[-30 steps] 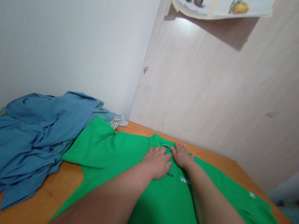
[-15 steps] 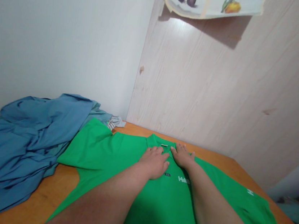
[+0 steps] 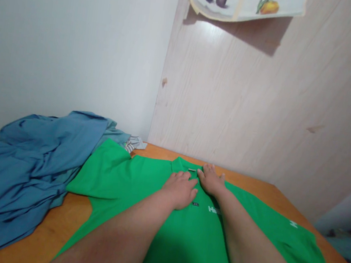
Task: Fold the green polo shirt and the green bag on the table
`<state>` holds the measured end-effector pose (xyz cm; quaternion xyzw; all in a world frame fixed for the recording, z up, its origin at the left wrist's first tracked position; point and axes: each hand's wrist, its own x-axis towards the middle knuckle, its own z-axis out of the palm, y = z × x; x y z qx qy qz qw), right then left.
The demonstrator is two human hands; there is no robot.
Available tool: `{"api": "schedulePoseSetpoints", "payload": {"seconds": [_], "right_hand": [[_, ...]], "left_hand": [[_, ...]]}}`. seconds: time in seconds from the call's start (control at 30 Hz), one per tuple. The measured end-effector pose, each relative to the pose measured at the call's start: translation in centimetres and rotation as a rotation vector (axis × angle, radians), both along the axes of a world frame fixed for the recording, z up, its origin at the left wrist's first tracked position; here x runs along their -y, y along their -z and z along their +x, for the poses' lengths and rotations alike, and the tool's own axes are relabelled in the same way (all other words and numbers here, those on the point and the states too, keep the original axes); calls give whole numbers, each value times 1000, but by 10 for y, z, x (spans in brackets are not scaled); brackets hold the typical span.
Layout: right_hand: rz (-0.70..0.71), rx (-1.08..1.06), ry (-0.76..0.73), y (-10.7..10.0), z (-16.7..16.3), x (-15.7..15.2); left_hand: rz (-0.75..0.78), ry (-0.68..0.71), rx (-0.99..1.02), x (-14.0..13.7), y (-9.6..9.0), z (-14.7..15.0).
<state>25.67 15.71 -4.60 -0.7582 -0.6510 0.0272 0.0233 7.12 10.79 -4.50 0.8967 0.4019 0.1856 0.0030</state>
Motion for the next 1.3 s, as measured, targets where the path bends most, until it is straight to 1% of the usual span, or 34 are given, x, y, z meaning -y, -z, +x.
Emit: {"api": "schedulePoseSetpoints", "payload": {"seconds": [0.1, 0.17, 0.23, 0.27, 0.3, 0.37, 0.43, 0.47, 0.53, 0.6, 0.67, 0.8, 0.9, 0.97, 1.07, 1.17, 1.23, 1.3], "right_hand": [[-29, -13, -19, -1, -2, 1], [-14, -23, -16, -2, -2, 2], [35, -34, -10, -5, -2, 3], [67, -39, -10, -6, -3, 3], [100, -43, -15, -8, -4, 3], [153, -51, -54, -11, -7, 4], [178, -59, -147, -14, -14, 4], [181, -64, -208, -15, -19, 5], [174, -70, -333, -17, -28, 8], [155, -65, -421, -19, -37, 12], [131, -46, -469, -20, -43, 16], [78, 1, -488, -19, -47, 22], [42, 17, -462, -16, -45, 22], [46, 10, -440, -13, -44, 21], [126, -33, -432, -12, -43, 21], [286, -142, -479, -17, -44, 21], [417, -292, -443, -23, -45, 19], [502, -555, -314, -29, -47, 17]], "left_hand": [[-3, 2, 15, -1, 1, -1], [-33, 33, 58, -5, 0, -2], [-65, 70, 165, -12, -3, -6], [-74, 64, 242, -17, -5, -9], [-77, 30, 324, -22, -7, -12], [-79, -109, 462, -33, -11, -20], [-88, -261, 517, -40, -14, -29], [-92, -314, 514, -43, -13, -32], [-101, -362, 468, -45, -11, -37], [-97, -367, 401, -44, -6, -38], [-74, -357, 338, -43, -2, -36], [-15, -331, 266, -37, 0, -32], [-13, -302, 210, -32, -2, -31], [-22, -296, 173, -30, -2, -31], [-50, -330, 149, -28, -2, -31], [-86, -388, 142, -30, -2, -31], [-102, -401, 143, -31, -3, -32], [-113, -402, 149, -31, -4, -32]]}}
